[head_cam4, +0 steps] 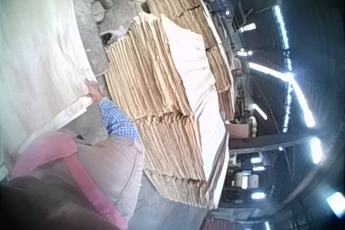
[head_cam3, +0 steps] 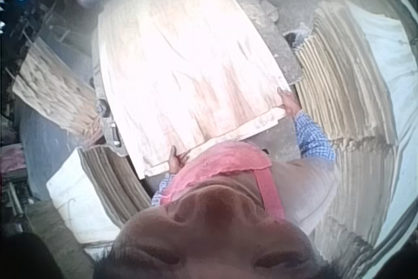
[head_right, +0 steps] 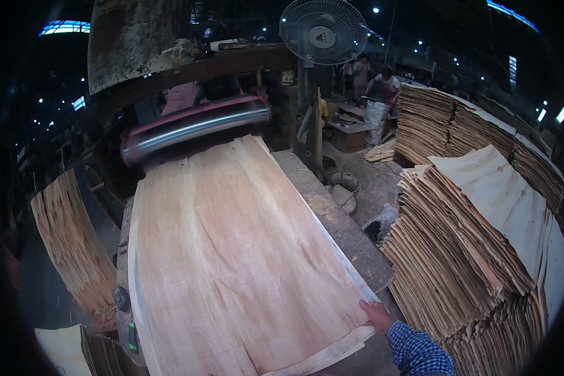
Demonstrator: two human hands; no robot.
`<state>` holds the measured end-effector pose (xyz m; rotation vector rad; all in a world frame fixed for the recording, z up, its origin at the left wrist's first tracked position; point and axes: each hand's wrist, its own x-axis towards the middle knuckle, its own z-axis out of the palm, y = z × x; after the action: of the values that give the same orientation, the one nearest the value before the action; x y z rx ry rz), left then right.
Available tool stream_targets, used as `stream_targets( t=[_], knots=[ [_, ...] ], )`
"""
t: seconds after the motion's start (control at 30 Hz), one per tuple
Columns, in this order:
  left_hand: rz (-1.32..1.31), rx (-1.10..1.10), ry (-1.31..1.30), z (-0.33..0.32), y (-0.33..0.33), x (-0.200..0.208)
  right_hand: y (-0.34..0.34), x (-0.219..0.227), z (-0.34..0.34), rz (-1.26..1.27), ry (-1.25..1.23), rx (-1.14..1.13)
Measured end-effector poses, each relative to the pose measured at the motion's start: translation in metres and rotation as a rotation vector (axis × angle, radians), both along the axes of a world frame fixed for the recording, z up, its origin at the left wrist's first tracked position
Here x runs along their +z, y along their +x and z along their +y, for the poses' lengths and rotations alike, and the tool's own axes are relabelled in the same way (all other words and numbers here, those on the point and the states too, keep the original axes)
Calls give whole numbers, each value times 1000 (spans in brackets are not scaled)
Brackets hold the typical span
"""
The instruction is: The person feeds wood veneer sheets through a glue-coating machine by hand, stacking the coated sheets on a table.
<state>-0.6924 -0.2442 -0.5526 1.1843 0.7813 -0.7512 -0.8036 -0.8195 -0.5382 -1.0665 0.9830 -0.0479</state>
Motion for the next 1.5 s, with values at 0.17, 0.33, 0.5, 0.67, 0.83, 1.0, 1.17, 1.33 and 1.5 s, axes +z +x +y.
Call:
stream_targets(
  t=[0.17,0.33,0.5,0.67,0.83,1.0,1.17,1.33,1.5],
  knots=[
    [-4,-28,32,-1,1,2,1,4,1,18,-2,-3],
    [16,-46,16,7,1,-12,1,4,1,25,-8,-10],
    [23,-44,9,6,1,-10,0,0,0,6,9,-6],
    [47,-30,1,5,0,-8,-2,-12,-3,-4,14,-18],
    [49,-32,-13,3,0,-2,-1,-5,0,-12,11,-18],
    [-16,-26,9,3,1,1,1,8,5,-36,23,-30],
    [-98,25,36,-12,-3,23,-1,4,3,-43,40,-27],
    [-119,27,58,-10,-3,19,1,7,6,6,-1,-19],
    [43,-51,-98,24,4,-31,0,9,5,-27,21,-14]
  ],
)
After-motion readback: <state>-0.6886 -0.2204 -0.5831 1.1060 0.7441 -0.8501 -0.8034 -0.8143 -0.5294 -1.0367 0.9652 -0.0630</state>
